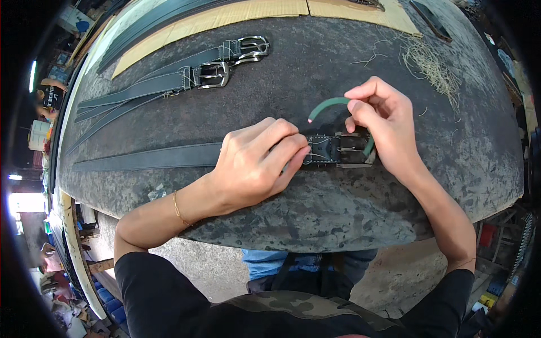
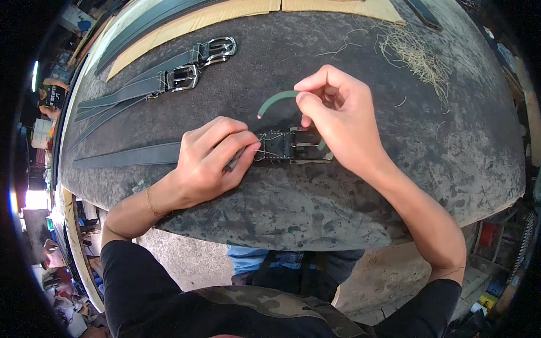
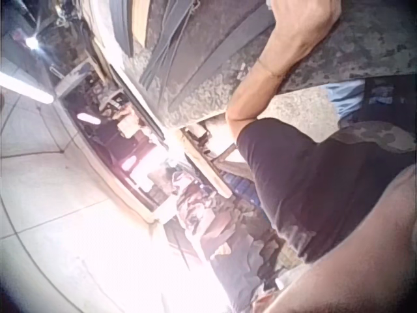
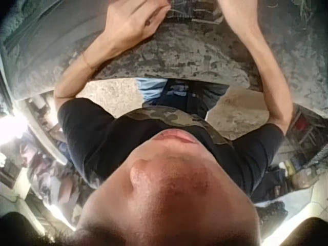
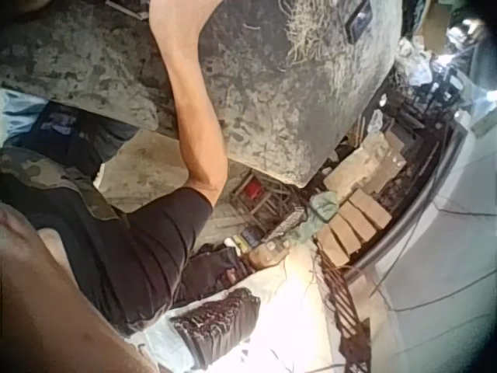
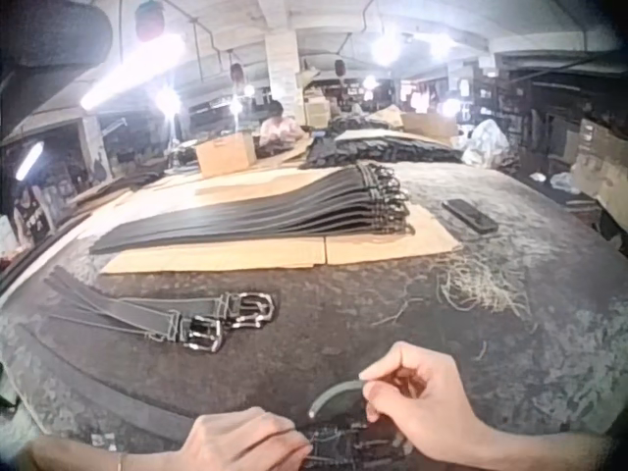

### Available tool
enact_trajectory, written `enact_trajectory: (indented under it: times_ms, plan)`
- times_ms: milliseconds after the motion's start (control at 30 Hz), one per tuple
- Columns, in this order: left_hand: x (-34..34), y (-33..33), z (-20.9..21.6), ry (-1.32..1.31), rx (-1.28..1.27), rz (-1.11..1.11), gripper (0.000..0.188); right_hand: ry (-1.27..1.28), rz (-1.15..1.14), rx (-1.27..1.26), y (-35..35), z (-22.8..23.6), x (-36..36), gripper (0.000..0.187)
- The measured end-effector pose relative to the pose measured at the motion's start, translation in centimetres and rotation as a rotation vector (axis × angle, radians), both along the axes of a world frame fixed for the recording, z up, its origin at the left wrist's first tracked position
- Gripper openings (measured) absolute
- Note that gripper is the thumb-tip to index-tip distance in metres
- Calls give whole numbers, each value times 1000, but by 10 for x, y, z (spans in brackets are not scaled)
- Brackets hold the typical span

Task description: Assembling leather belts by attaching buckles and loops and wiping them down.

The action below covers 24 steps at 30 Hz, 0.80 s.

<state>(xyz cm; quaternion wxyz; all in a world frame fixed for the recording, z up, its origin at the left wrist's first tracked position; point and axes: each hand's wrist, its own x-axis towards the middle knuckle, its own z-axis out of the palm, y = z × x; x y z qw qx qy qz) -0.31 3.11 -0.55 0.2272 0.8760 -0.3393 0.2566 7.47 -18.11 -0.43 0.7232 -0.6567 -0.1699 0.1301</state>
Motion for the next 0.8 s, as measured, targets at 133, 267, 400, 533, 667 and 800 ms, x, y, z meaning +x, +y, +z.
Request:
enact_trajectory:
  times_ms: [133, 267, 400, 533, 667, 800]
  plan:
    - [2, 0, -2, -16, -10, -34, 22, -78, -5, -15, 0, -2, -4, 4]
    - [3, 0, -4, -17, -8, -36, 22, -144, 10, -54, 0, -4, -5, 5]
    - [2, 1, -3, -24, -10, -43, 22, -147, 8, -50, 2, -4, -6, 5]
    - [2, 1, -3, -24, -8, -37, 22, -155, 19, -74, 1, -4, -6, 4]
    - [1, 1, -2, -20, -1, -39, 22, -166, 16, -78, 2, -3, -7, 4]
    - [3, 1, -3, -27, -4, -50, 23, -165, 20, -84, 1, -5, -6, 4]
